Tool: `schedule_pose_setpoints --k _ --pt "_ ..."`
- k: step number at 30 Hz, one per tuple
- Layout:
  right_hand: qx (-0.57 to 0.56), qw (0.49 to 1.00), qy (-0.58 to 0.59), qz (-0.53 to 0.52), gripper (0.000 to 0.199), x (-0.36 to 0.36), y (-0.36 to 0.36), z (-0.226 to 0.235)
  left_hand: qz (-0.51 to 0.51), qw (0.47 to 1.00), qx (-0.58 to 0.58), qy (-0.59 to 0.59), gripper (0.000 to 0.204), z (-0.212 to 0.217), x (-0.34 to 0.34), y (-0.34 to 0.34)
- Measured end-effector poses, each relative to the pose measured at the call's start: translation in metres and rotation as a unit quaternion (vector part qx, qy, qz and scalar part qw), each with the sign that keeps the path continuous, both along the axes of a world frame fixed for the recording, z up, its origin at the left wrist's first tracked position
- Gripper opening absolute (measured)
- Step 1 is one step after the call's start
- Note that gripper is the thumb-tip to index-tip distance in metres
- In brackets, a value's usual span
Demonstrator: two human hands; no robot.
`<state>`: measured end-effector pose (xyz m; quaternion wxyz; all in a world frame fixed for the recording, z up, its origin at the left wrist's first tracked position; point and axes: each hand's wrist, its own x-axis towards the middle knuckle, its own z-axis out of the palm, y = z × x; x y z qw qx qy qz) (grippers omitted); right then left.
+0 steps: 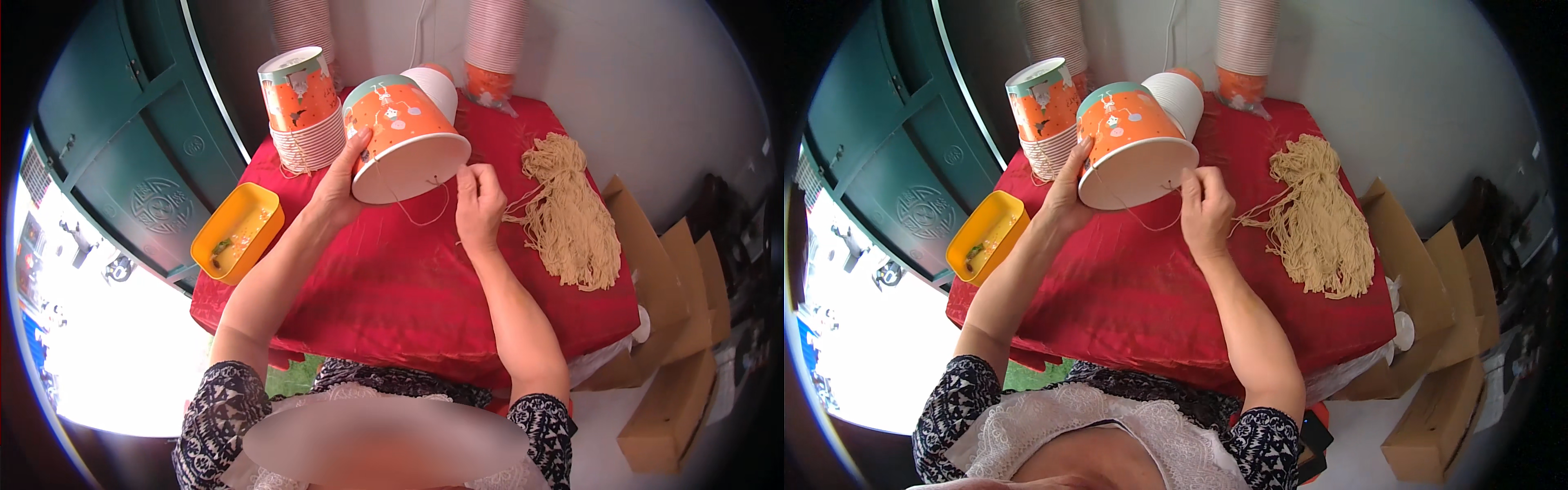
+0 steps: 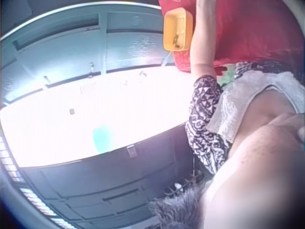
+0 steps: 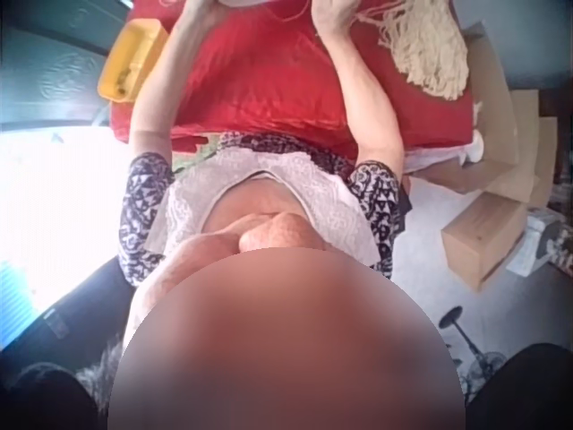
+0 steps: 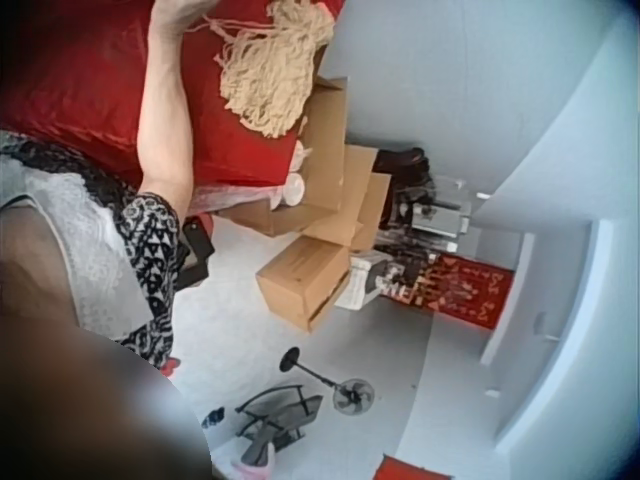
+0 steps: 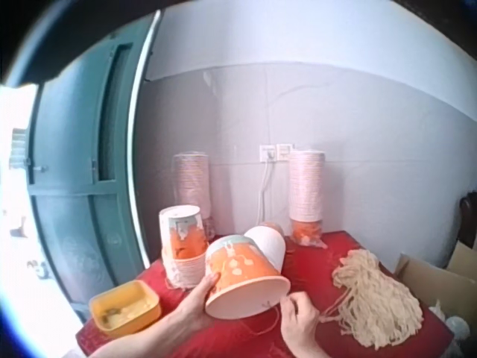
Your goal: Tying decorative strings through holes in paper buckets for packaging.
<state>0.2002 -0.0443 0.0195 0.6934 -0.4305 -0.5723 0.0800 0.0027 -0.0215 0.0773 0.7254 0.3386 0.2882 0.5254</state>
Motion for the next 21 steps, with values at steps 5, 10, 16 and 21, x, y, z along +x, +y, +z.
schedule_pose_setpoints --k 5,10,16,21 --pt "0.011 0.984 -0.005 0.175 0.020 -0.022 -0.017 0.013 -0.027 0.999 0.031 0.003 0.061 -0.005 0.020 -0.006" --pt "-0.034 0.908 0.194 0.370 0.023 -0.044 -0.025 0.022 -0.040 0.994 0.093 0.039 0.059 -0.020 0.023 -0.007" --pt "-0.039 0.904 0.229 0.358 0.014 -0.045 -0.029 0.023 -0.004 0.992 0.124 -0.022 0.053 -0.026 0.032 -0.007" --pt "-0.031 0.947 0.171 0.271 0.015 -0.051 -0.040 0.031 0.028 0.985 0.164 -0.041 0.051 -0.021 0.029 -0.013"
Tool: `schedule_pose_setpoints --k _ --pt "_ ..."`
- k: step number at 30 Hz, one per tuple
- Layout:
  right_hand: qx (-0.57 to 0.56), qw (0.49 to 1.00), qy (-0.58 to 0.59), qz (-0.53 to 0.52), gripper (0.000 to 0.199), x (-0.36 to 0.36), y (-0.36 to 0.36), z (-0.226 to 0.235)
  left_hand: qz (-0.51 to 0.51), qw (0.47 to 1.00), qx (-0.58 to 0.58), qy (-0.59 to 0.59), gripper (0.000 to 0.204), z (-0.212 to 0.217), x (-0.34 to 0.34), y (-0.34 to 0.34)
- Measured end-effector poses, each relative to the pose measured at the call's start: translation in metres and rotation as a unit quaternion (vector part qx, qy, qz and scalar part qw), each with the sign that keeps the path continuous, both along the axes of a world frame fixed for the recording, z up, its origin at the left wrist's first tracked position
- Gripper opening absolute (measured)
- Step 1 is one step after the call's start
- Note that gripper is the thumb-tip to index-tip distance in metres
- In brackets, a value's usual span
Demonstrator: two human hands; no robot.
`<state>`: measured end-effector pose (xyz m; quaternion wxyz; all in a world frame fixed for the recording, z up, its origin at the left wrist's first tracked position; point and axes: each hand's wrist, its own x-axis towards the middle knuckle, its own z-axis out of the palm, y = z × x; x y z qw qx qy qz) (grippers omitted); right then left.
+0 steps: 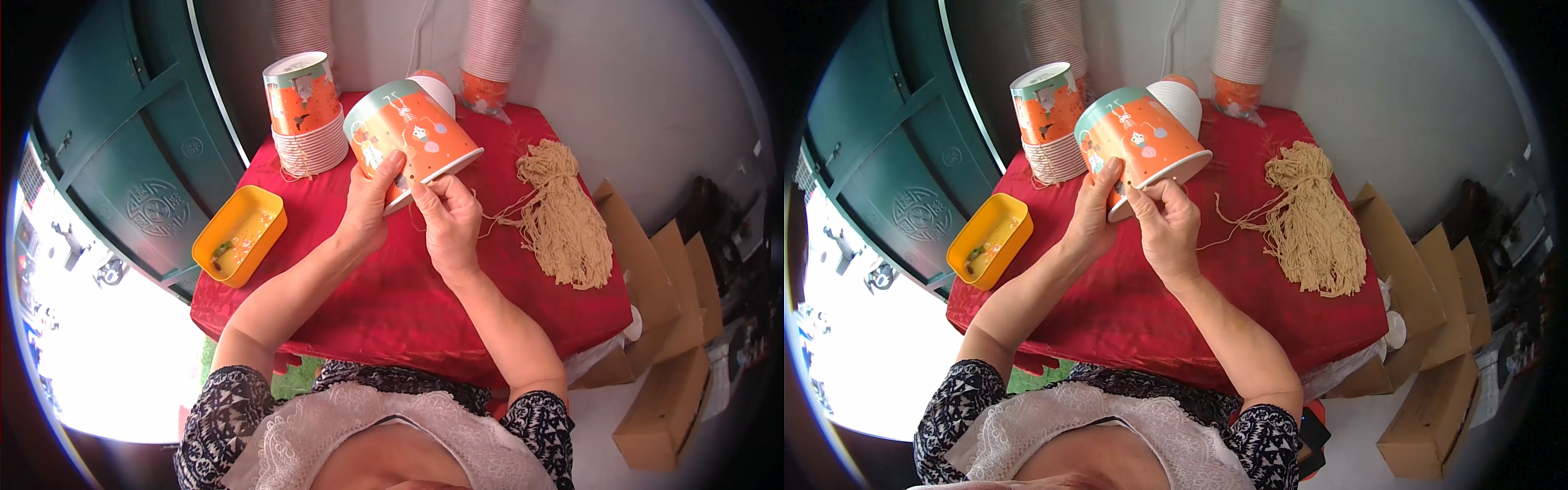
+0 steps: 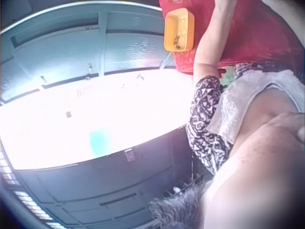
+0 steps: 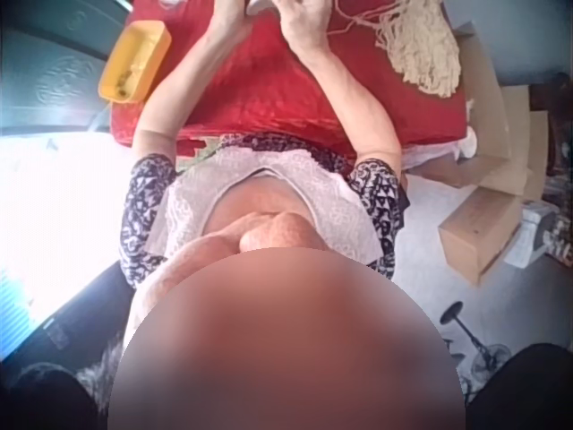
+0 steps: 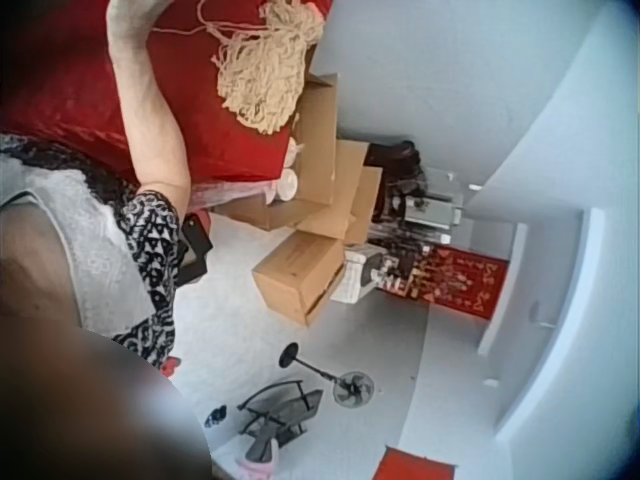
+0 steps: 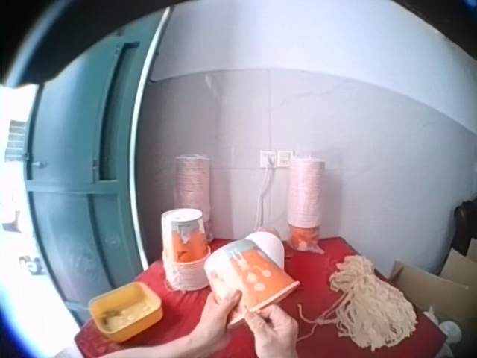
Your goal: Tying decorative strings through holes in paper buckets for packaging.
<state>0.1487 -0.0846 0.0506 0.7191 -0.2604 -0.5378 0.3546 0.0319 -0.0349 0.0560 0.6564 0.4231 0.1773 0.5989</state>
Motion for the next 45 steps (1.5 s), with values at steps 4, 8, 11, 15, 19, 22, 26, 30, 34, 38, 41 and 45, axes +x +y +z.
schedule_pose_setpoints --k 4,8,11,15,19,22,26,30,34,38,41,45 --pt "0.046 0.994 -0.051 -0.083 0.020 -0.011 -0.005 0.001 0.098 0.992 0.080 0.006 0.056 0.006 -0.005 -0.005" --pt "0.085 0.980 -0.093 -0.153 0.019 -0.021 -0.012 0.004 0.114 0.985 0.132 0.011 0.061 0.009 -0.013 -0.007" --pt "0.123 0.970 -0.117 -0.171 0.017 -0.027 -0.014 0.005 0.093 0.991 0.093 -0.012 0.060 0.007 -0.017 -0.014" --pt "0.210 0.949 -0.155 -0.175 0.013 -0.040 -0.021 0.007 0.034 0.994 0.088 -0.047 0.058 -0.026 -0.039 -0.003" --pt "0.222 0.947 -0.186 -0.140 0.014 -0.040 -0.026 0.004 0.023 0.991 0.058 -0.119 0.062 -0.018 -0.035 -0.023" --pt "0.239 0.937 -0.216 -0.134 0.014 -0.044 -0.031 0.004 -0.010 0.991 -0.020 -0.134 0.060 -0.016 -0.038 -0.035" --pt "0.277 0.927 -0.209 -0.141 0.017 -0.051 -0.029 0.003 -0.014 0.993 -0.031 -0.116 0.058 -0.018 -0.046 -0.036" --pt "0.249 0.931 -0.208 -0.168 0.019 -0.048 -0.029 -0.002 0.069 0.992 0.049 -0.088 0.057 -0.009 -0.042 -0.039" --pt "0.306 0.868 -0.306 -0.245 0.021 -0.047 -0.031 -0.002 0.232 0.968 0.098 -0.013 0.063 -0.018 -0.054 -0.027" --pt "0.297 0.884 -0.298 -0.204 0.018 -0.035 -0.030 0.007 0.114 0.986 0.079 -0.097 0.056 -0.008 -0.065 -0.021" --pt "0.196 0.918 -0.239 -0.248 0.007 -0.011 -0.010 -0.004 0.123 0.985 0.050 -0.109 0.056 -0.001 -0.066 -0.029" --pt "0.125 0.905 -0.257 -0.315 0.007 0.015 0.021 -0.017 0.107 0.987 0.062 -0.099 0.059 -0.001 -0.066 -0.041"
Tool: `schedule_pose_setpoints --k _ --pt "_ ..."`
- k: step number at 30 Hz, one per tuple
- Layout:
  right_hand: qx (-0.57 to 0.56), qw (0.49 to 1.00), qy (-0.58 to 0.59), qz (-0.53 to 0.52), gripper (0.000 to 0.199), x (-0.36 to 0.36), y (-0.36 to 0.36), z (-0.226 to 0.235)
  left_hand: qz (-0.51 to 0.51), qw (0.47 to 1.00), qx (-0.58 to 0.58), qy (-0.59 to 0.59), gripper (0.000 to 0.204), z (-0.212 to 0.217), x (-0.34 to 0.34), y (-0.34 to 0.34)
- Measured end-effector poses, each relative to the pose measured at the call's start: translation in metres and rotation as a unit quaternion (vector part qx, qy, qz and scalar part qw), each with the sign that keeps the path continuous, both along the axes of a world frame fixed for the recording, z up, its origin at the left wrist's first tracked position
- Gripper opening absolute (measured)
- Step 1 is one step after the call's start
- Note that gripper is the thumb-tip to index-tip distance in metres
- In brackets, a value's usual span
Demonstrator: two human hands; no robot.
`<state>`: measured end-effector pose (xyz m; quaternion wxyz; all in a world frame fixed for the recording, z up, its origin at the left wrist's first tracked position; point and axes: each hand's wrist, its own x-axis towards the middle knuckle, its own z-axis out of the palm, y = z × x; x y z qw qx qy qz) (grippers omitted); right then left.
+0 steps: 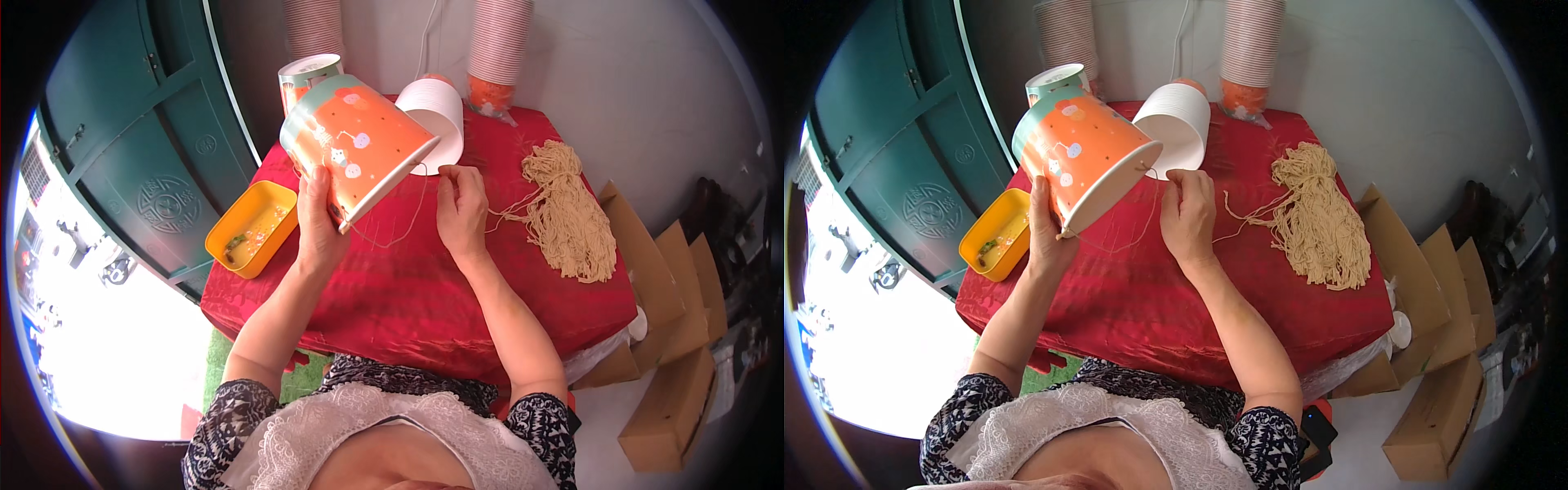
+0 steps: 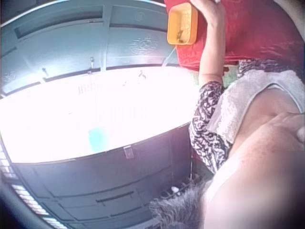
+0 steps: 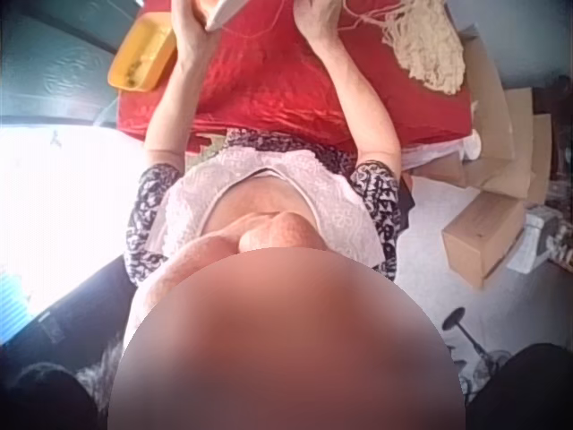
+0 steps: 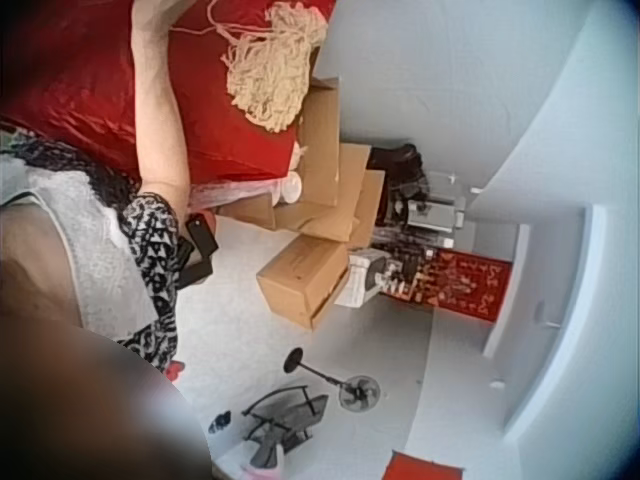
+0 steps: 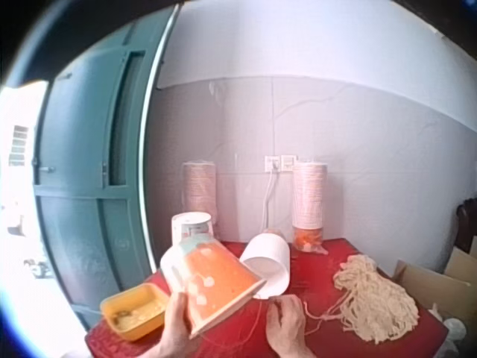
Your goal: Tying decorative strings through holes in paper buckets for packaging.
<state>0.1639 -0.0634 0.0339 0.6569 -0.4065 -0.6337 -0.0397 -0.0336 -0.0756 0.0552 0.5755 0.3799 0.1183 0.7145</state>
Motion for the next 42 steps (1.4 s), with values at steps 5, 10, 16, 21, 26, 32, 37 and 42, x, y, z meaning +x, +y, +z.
schedule_pose_setpoints --k 5,10,16,21,26,32,37,42 --pt "-0.058 0.998 -0.018 -0.024 0.011 -0.010 0.010 0.000 0.005 0.998 0.048 0.031 0.054 -0.009 0.002 -0.007" --pt "-0.114 0.993 0.008 0.003 0.013 -0.019 0.009 0.011 0.059 0.995 0.053 0.053 0.076 -0.012 0.012 -0.020" --pt "0.000 1.000 0.004 -0.012 0.012 -0.033 0.021 0.000 0.055 0.995 0.046 0.070 0.082 -0.010 0.005 -0.026" --pt "-0.111 0.994 0.022 0.002 0.013 -0.028 0.022 -0.004 0.014 0.993 0.012 0.115 0.079 -0.003 -0.015 -0.018" --pt "-0.128 0.992 -0.003 0.021 0.011 -0.030 0.013 -0.005 -0.040 0.989 -0.055 0.131 0.069 0.006 -0.036 -0.014" --pt "-0.069 0.987 -0.126 0.066 0.005 -0.013 0.009 -0.021 -0.036 0.979 -0.152 0.131 0.073 0.025 -0.046 -0.017" --pt "-0.026 0.962 -0.237 0.134 0.006 0.000 -0.003 -0.018 -0.065 0.958 -0.236 0.153 0.067 0.038 -0.060 -0.021" --pt "-0.069 0.944 -0.275 0.170 0.027 -0.001 -0.011 -0.012 -0.065 0.963 -0.197 0.172 0.055 0.046 -0.077 -0.029"
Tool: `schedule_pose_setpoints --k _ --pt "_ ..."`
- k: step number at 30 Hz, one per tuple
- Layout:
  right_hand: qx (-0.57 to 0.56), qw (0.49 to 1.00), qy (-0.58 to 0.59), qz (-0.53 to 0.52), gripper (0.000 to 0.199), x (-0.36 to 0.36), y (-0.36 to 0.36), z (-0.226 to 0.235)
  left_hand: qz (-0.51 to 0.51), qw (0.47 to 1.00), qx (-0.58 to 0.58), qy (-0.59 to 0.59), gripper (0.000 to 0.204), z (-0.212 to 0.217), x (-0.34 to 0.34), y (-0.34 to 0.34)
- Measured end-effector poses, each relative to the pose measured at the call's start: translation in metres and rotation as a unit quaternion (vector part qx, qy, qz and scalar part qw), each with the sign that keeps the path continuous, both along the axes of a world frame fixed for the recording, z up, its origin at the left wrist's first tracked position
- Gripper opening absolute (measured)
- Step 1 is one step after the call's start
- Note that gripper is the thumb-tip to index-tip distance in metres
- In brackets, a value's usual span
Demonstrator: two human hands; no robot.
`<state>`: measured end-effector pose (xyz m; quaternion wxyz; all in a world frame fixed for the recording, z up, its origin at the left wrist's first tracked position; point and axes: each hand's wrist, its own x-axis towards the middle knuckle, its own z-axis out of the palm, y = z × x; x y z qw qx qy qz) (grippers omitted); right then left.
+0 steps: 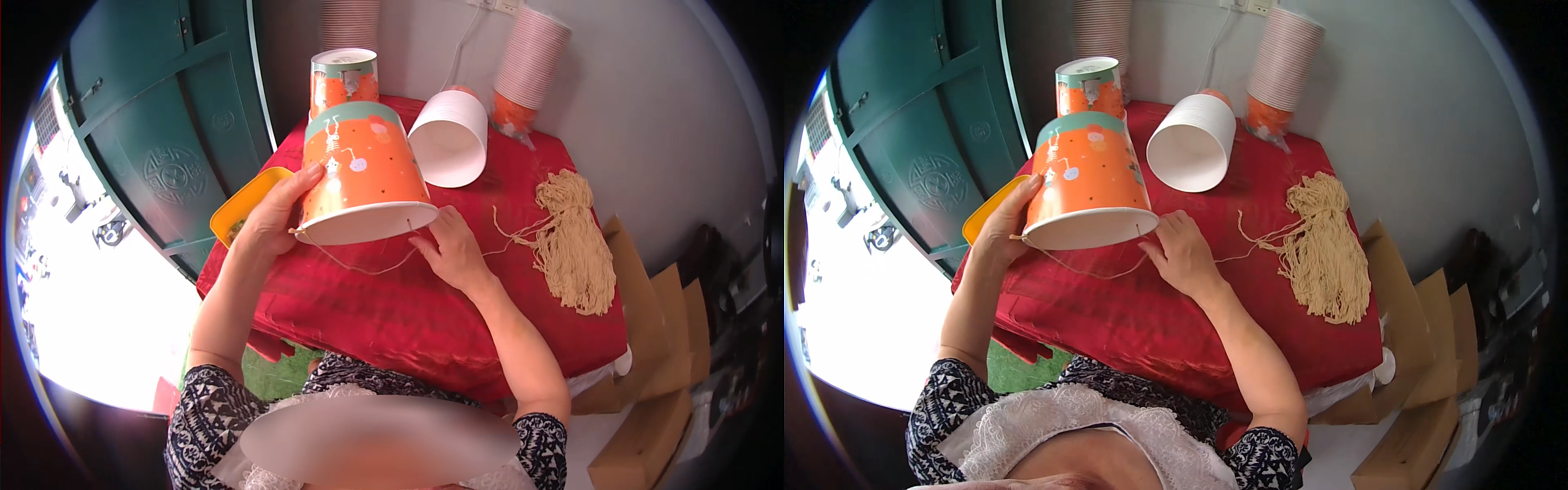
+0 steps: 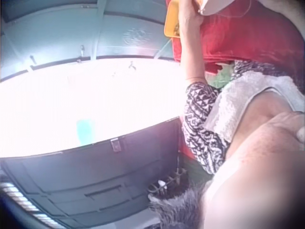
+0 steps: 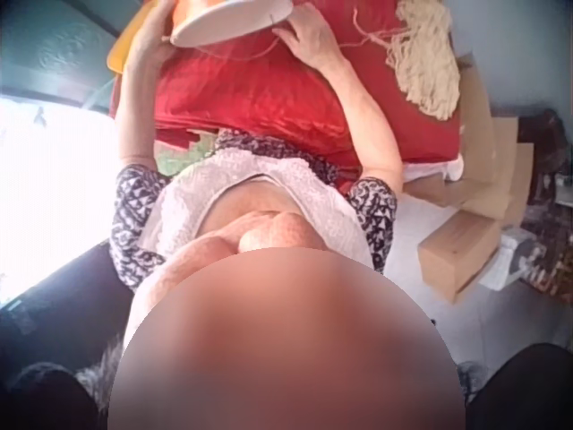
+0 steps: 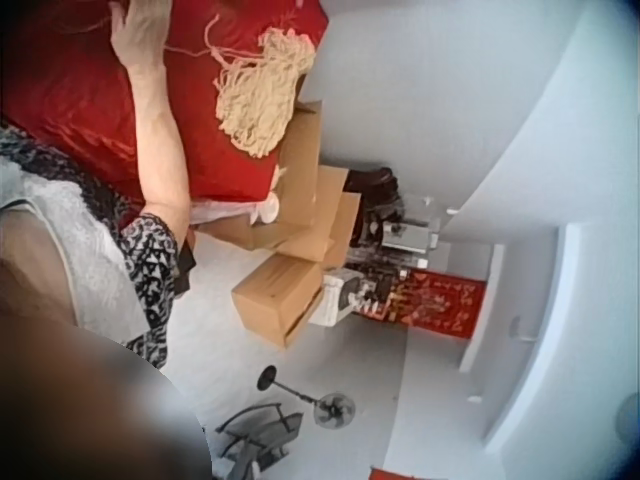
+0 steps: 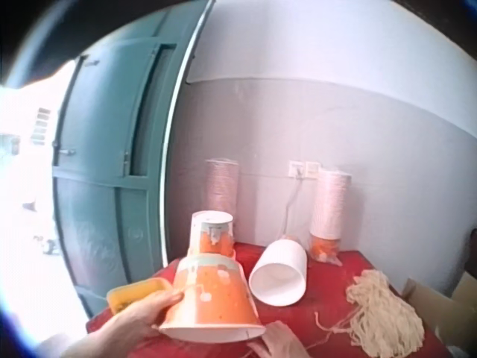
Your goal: Tying decorative strings through holes in paper buckets for packaging.
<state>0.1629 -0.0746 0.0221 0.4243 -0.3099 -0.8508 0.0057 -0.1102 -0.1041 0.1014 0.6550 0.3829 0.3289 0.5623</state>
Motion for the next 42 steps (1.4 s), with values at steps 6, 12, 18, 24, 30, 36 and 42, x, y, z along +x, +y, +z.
schedule_pose_setpoints --k 6,12,18,24,30,36,42 --pt "-0.094 0.993 0.066 -0.012 0.039 0.002 0.005 -0.017 0.154 0.953 0.235 0.114 0.064 0.022 -0.046 0.022" --pt "-0.180 0.979 0.097 0.013 0.019 0.008 0.006 -0.034 0.408 0.823 0.296 0.261 0.081 0.061 -0.083 0.077" --pt "-0.224 0.970 0.079 0.048 0.015 0.011 0.003 -0.039 0.483 0.781 0.302 0.256 0.090 0.069 -0.118 0.163" --pt "-0.220 0.972 0.071 0.046 0.012 0.011 0.003 -0.041 0.452 0.829 0.261 0.201 0.100 0.060 -0.127 0.233" --pt "-0.221 0.973 0.049 0.045 0.011 0.011 0.002 -0.038 0.437 0.821 0.296 0.218 0.099 0.061 -0.115 0.268" --pt "-0.198 0.978 0.035 0.054 0.013 0.016 0.005 -0.041 0.369 0.826 0.353 0.238 0.096 0.063 -0.088 0.285" --pt "-0.200 0.978 0.032 0.057 0.012 0.015 0.006 -0.039 0.304 0.840 0.375 0.246 0.113 0.062 -0.079 0.295"
